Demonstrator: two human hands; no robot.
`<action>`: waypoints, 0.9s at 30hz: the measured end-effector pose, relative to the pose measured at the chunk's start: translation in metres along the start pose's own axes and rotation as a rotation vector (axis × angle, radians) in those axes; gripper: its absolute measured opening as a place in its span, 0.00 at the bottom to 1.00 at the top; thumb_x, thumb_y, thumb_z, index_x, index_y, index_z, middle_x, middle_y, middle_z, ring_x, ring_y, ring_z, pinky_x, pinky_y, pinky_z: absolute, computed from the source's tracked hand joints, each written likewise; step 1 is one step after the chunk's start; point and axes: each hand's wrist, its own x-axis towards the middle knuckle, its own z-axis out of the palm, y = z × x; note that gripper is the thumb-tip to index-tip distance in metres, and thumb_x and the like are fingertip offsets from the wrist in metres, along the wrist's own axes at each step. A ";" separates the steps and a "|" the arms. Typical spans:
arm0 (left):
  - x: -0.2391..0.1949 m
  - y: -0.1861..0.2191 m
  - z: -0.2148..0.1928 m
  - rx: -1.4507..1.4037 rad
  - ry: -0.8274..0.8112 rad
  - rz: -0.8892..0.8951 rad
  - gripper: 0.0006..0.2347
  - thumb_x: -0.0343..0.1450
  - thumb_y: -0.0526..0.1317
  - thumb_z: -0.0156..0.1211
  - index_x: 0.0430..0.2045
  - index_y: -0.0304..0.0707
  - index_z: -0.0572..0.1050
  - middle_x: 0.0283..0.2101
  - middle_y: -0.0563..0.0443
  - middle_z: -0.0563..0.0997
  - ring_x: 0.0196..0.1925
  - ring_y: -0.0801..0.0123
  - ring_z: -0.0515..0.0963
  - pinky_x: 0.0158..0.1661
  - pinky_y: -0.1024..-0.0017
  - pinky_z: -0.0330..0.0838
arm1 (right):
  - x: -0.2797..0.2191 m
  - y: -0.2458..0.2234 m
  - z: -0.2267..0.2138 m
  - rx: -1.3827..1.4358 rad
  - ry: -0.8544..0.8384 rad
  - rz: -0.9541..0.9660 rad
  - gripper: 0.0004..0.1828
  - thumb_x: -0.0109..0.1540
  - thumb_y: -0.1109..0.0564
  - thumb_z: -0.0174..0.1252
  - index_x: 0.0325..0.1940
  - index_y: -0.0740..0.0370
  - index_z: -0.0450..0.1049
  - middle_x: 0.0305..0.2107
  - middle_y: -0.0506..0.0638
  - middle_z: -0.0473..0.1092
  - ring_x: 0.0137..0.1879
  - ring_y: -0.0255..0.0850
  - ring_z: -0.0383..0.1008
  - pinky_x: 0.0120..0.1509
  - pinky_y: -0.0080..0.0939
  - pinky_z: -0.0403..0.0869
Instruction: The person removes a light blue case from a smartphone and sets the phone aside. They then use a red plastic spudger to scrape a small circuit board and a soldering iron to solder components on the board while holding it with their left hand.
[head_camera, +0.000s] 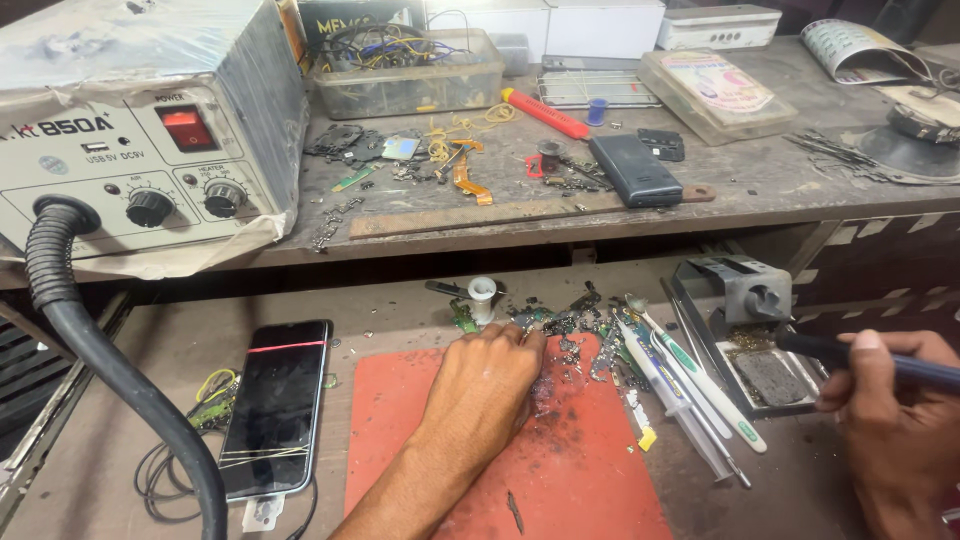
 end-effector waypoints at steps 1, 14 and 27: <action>-0.001 0.000 0.000 0.003 -0.014 -0.007 0.15 0.56 0.27 0.64 0.36 0.26 0.77 0.34 0.37 0.81 0.41 0.49 0.82 0.36 0.57 0.77 | -0.001 0.001 -0.001 0.013 0.009 -0.009 0.10 0.77 0.59 0.51 0.45 0.68 0.69 0.22 0.52 0.68 0.24 0.35 0.67 0.28 0.32 0.65; 0.000 0.003 -0.003 0.029 -0.062 -0.020 0.14 0.55 0.28 0.67 0.33 0.27 0.76 0.36 0.38 0.80 0.42 0.50 0.82 0.36 0.57 0.77 | -0.002 -0.011 -0.002 -0.016 0.038 -0.053 0.12 0.76 0.59 0.52 0.43 0.70 0.72 0.20 0.52 0.70 0.23 0.35 0.71 0.29 0.32 0.68; 0.001 0.002 -0.002 0.005 -0.047 -0.053 0.13 0.57 0.27 0.64 0.34 0.28 0.74 0.34 0.38 0.80 0.38 0.49 0.83 0.36 0.57 0.78 | -0.003 0.003 -0.009 0.015 0.094 -0.113 0.14 0.76 0.60 0.53 0.39 0.71 0.72 0.19 0.53 0.69 0.21 0.35 0.69 0.25 0.30 0.65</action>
